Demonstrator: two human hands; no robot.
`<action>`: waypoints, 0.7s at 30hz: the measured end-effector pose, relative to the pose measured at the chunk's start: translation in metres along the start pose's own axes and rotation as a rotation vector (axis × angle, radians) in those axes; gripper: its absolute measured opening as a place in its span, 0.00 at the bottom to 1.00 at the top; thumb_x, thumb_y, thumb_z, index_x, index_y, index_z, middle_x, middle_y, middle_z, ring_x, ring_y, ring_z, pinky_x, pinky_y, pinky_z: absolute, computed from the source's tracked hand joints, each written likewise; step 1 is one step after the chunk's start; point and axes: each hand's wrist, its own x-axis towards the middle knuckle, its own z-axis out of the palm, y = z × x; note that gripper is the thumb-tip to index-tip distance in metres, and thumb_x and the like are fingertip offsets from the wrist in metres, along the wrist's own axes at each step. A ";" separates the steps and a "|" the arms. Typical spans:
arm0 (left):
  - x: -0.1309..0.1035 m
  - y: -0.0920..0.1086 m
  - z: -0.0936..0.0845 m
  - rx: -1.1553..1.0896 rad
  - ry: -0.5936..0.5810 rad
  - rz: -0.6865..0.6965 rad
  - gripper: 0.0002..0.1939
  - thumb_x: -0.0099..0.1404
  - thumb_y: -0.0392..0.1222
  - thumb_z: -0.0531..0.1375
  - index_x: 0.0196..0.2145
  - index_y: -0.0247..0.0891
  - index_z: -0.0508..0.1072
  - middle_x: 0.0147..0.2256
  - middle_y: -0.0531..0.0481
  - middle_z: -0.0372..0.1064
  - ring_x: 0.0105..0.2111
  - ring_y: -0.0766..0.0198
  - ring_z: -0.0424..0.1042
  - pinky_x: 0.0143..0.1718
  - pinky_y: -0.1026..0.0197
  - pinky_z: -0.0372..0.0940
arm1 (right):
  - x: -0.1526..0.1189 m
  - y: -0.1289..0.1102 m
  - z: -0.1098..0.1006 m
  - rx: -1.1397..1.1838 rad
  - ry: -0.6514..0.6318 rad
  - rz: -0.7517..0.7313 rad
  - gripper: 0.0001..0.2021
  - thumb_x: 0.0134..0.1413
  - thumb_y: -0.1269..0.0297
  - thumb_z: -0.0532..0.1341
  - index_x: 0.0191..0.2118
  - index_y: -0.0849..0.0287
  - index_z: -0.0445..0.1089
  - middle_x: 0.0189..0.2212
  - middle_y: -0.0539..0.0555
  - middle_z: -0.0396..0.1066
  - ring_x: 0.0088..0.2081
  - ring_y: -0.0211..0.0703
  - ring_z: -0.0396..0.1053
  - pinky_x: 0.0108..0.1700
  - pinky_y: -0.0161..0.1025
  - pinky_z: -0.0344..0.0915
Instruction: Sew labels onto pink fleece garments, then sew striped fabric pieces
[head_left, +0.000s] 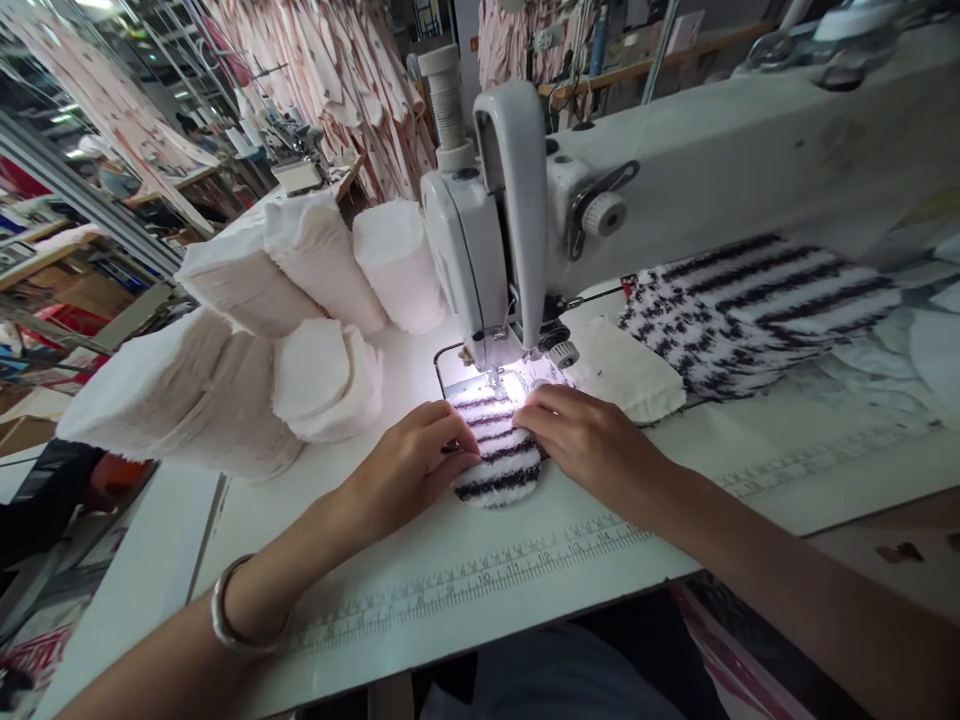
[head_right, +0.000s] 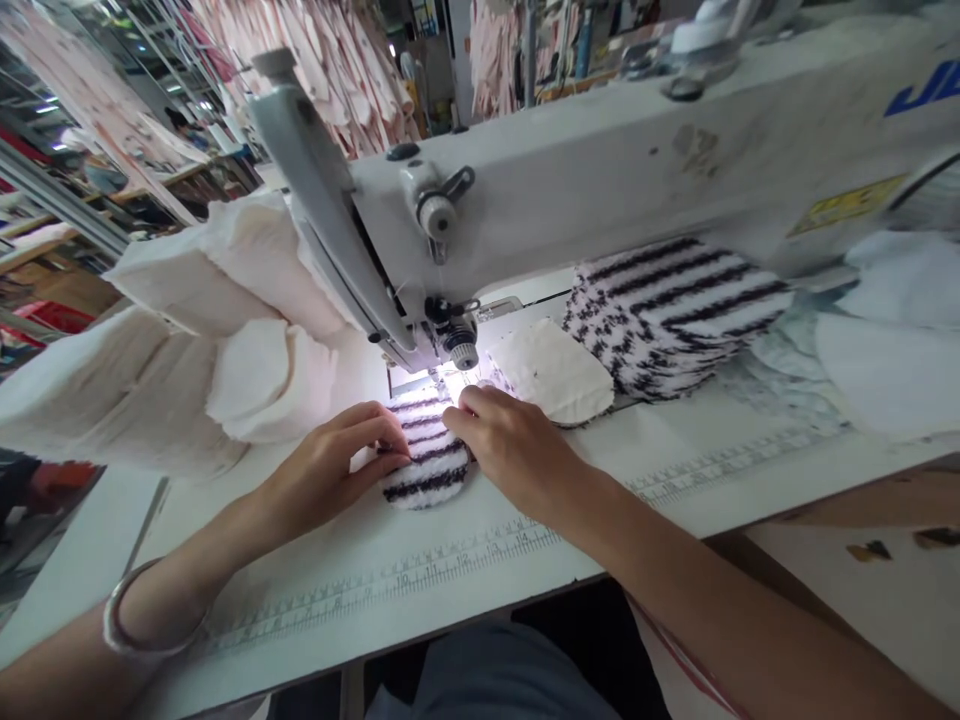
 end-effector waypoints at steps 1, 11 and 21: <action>0.000 0.000 0.000 -0.005 0.011 -0.002 0.03 0.64 0.35 0.56 0.33 0.35 0.69 0.35 0.48 0.64 0.33 0.68 0.64 0.35 0.64 0.64 | 0.000 0.000 0.000 0.000 0.005 0.003 0.12 0.58 0.82 0.49 0.36 0.64 0.68 0.34 0.54 0.64 0.38 0.38 0.62 0.36 0.35 0.63; 0.000 -0.008 0.007 0.046 -0.020 0.022 0.03 0.62 0.35 0.57 0.36 0.36 0.69 0.37 0.48 0.63 0.37 0.65 0.65 0.38 0.61 0.64 | -0.008 -0.006 -0.004 -0.004 -0.022 -0.008 0.18 0.56 0.85 0.47 0.42 0.66 0.69 0.38 0.57 0.65 0.43 0.42 0.63 0.40 0.39 0.66; -0.002 -0.008 0.008 0.037 0.006 0.074 0.03 0.62 0.34 0.57 0.36 0.36 0.69 0.37 0.47 0.63 0.37 0.65 0.65 0.38 0.61 0.65 | -0.053 -0.076 0.012 -0.192 0.155 0.124 0.20 0.60 0.81 0.46 0.53 0.63 0.66 0.51 0.58 0.65 0.53 0.50 0.59 0.48 0.46 0.56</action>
